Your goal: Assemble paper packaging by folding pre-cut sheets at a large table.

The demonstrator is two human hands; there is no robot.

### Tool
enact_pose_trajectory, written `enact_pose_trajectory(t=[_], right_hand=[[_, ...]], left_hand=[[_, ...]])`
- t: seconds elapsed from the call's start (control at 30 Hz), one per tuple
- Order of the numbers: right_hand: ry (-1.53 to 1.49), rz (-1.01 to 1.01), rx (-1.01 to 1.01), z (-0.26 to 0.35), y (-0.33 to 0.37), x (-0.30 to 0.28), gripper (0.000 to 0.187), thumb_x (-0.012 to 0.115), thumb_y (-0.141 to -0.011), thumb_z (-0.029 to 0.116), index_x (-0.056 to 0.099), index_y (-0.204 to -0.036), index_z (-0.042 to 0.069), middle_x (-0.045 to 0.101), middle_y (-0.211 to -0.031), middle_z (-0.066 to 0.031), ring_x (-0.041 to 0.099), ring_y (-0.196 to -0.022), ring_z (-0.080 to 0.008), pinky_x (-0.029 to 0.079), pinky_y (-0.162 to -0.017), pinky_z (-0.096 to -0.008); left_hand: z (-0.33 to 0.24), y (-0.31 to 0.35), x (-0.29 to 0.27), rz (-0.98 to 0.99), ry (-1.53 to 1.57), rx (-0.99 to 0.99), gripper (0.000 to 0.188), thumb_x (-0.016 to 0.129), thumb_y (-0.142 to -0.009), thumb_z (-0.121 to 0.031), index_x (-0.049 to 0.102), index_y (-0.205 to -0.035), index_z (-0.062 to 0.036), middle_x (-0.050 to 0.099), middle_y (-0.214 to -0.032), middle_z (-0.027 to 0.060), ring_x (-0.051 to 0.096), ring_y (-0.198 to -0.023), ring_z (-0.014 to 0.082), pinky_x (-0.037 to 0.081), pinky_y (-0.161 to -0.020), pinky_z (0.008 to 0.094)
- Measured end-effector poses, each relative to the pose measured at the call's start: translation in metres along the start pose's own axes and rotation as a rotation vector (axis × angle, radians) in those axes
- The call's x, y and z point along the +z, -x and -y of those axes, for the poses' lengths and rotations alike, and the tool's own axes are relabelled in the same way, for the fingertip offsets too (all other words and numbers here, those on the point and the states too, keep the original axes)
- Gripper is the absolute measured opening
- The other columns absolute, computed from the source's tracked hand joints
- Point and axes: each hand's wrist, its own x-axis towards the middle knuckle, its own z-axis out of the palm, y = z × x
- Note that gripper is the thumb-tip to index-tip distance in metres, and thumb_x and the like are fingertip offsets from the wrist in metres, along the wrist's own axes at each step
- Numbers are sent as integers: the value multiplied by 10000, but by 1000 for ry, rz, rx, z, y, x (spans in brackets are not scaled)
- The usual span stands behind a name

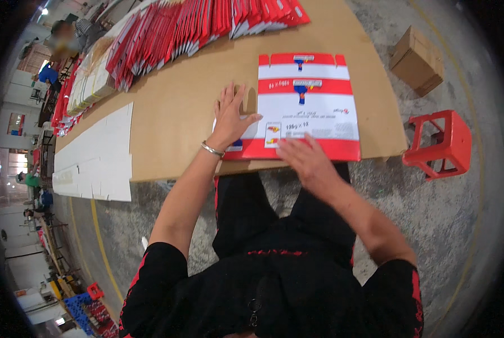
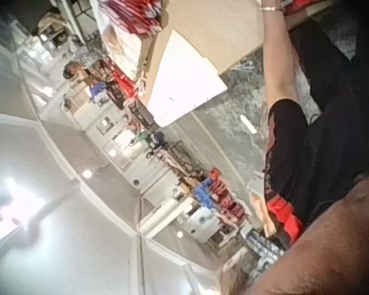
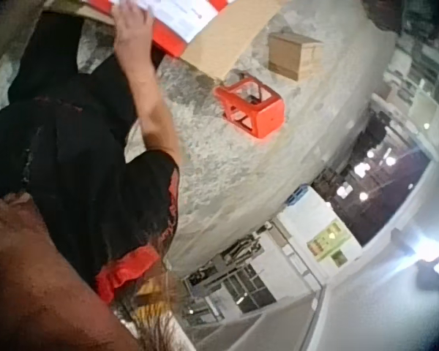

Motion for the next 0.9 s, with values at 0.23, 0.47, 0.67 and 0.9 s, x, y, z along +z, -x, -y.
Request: enact_pose_trajectory(t=[0.23,0.47,0.67,0.9], right_hand=[[-1306,-177,1019,60,95,-23,493,652,-906,112,451,-1345,15,630,-1175,-95,593,-1060,-151,511,-878,-347],[-401,-341,947,-119,158,-96,509,635,-898,71,444,-1360,-29,599,-1246,-129,581,-1113,-175,456,-976,-335],[-469,-156,995,-311,110,-191,606,644,-834,-40,440,-1405,-40,613,-1262,-108,599,-1085,-158,485,-948,-311],[-409,-262,932,-482,-138,-139,534,699,-806,-10,583,-1324,46,688,-950,-34,621,-803,-95,532,-701,-286]], left_hand=[[-85,78,49,155,1117,-205,828,636,-927,-165,94,-1528,9,142,-1596,184,146,-1475,272,146,-1192,404],[-105,71,6,605,1239,2,658,631,-943,-195,308,-1469,32,193,-1593,155,194,-1465,265,290,-1146,434],[10,-8,-40,169,989,-199,440,641,-927,-154,535,-1320,12,342,-1536,146,347,-1406,259,408,-1060,389],[82,-122,-85,-313,580,-127,434,660,-902,-152,550,-1279,36,364,-1517,184,391,-1380,284,403,-1048,389]])
